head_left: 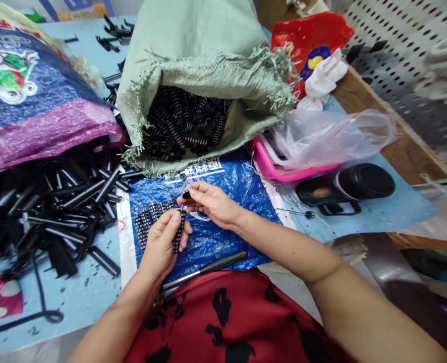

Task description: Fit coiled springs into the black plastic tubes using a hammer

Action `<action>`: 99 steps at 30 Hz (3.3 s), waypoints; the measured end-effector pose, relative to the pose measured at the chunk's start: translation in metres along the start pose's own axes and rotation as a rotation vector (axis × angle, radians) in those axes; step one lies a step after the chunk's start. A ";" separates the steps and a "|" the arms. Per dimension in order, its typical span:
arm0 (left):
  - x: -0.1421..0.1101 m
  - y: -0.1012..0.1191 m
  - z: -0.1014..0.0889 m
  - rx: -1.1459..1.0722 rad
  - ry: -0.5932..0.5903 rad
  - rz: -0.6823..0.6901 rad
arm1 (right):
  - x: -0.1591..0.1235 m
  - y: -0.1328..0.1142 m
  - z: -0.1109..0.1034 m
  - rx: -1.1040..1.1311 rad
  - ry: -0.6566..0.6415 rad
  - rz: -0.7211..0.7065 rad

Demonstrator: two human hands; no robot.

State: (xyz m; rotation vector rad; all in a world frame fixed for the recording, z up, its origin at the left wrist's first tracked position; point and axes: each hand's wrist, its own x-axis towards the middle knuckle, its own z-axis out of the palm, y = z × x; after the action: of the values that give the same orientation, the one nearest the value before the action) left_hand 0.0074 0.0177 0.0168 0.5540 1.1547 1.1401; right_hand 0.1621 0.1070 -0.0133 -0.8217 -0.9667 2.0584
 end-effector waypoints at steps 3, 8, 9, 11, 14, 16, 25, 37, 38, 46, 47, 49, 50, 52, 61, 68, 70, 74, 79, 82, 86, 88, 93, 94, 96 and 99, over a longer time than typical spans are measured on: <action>-0.003 -0.005 0.005 0.003 -0.028 -0.007 | -0.025 0.011 0.010 0.113 -0.006 0.002; -0.015 -0.011 0.002 0.012 -0.020 0.008 | -0.035 0.018 0.018 0.092 -0.004 -0.077; -0.018 -0.011 0.000 0.011 -0.019 0.008 | -0.036 0.020 0.019 0.080 0.000 -0.093; -0.025 -0.012 -0.002 0.005 -0.019 0.011 | -0.037 0.024 0.022 0.045 0.004 -0.119; -0.034 -0.013 -0.004 -0.009 -0.010 0.018 | -0.043 0.029 0.027 -0.060 0.000 -0.160; -0.040 -0.014 -0.005 -0.038 0.011 0.026 | -0.048 0.033 0.031 -0.193 -0.026 -0.212; -0.070 -0.031 -0.018 -0.151 0.069 0.049 | -0.077 0.057 0.039 -1.117 -0.209 -0.781; -0.094 -0.018 -0.090 0.656 0.367 0.530 | -0.086 0.039 0.033 -1.217 -0.195 -1.117; -0.092 -0.014 -0.110 0.839 0.518 0.570 | -0.086 0.038 0.033 -1.135 -0.186 -1.042; -0.058 -0.008 -0.185 1.525 0.842 0.222 | -0.100 0.057 0.057 -0.270 -0.411 -0.391; -0.056 -0.008 -0.185 1.519 0.842 0.225 | -0.102 0.057 0.059 -0.230 -0.423 -0.377; -0.057 -0.010 -0.187 1.456 0.852 0.257 | -0.106 0.055 0.061 -0.170 -0.443 -0.341; -0.059 -0.011 -0.189 1.394 0.864 0.286 | -0.107 0.053 0.061 -0.143 -0.450 -0.320; -0.065 -0.016 -0.191 1.218 0.905 0.382 | -0.109 0.050 0.059 -0.082 -0.461 -0.266; -0.085 -0.028 -0.136 0.155 0.657 0.562 | -0.097 0.048 0.074 0.195 -0.031 0.109; -0.101 -0.023 -0.074 0.142 0.269 0.209 | -0.093 0.036 0.075 0.243 0.005 0.128; -0.107 -0.028 -0.059 0.215 0.117 0.143 | -0.089 0.034 0.076 0.185 0.023 0.048; -0.107 -0.044 -0.034 0.424 -0.068 0.170 | -0.077 0.035 0.083 0.028 0.076 -0.223; -0.094 -0.060 -0.030 0.437 0.043 0.289 | -0.077 0.043 0.095 -0.052 0.017 -0.313; -0.091 -0.065 -0.036 0.421 0.104 0.346 | -0.082 0.049 0.096 -0.045 -0.031 -0.233; -0.096 -0.066 -0.042 0.459 0.050 0.326 | -0.079 0.048 0.090 0.007 0.008 -0.215; -0.100 -0.061 -0.044 0.456 0.033 0.320 | -0.077 0.045 0.083 0.037 0.054 -0.193; -0.094 -0.040 -0.041 0.382 0.187 0.357 | -0.076 0.046 0.074 0.063 0.162 -0.165; -0.090 -0.038 -0.038 0.404 0.199 0.380 | -0.077 0.048 0.076 0.063 0.178 -0.185; -0.083 -0.038 -0.031 0.467 0.195 0.438 | -0.076 0.053 0.082 0.027 0.180 -0.246; -0.077 -0.042 -0.027 0.523 0.192 0.483 | -0.075 0.059 0.087 -0.134 0.121 -0.321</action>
State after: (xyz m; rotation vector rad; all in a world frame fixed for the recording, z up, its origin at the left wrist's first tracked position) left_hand 0.0018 -0.0732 0.0043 1.1947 1.5498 1.3168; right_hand 0.1168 -0.0134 0.0015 -0.7925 -1.0996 1.6666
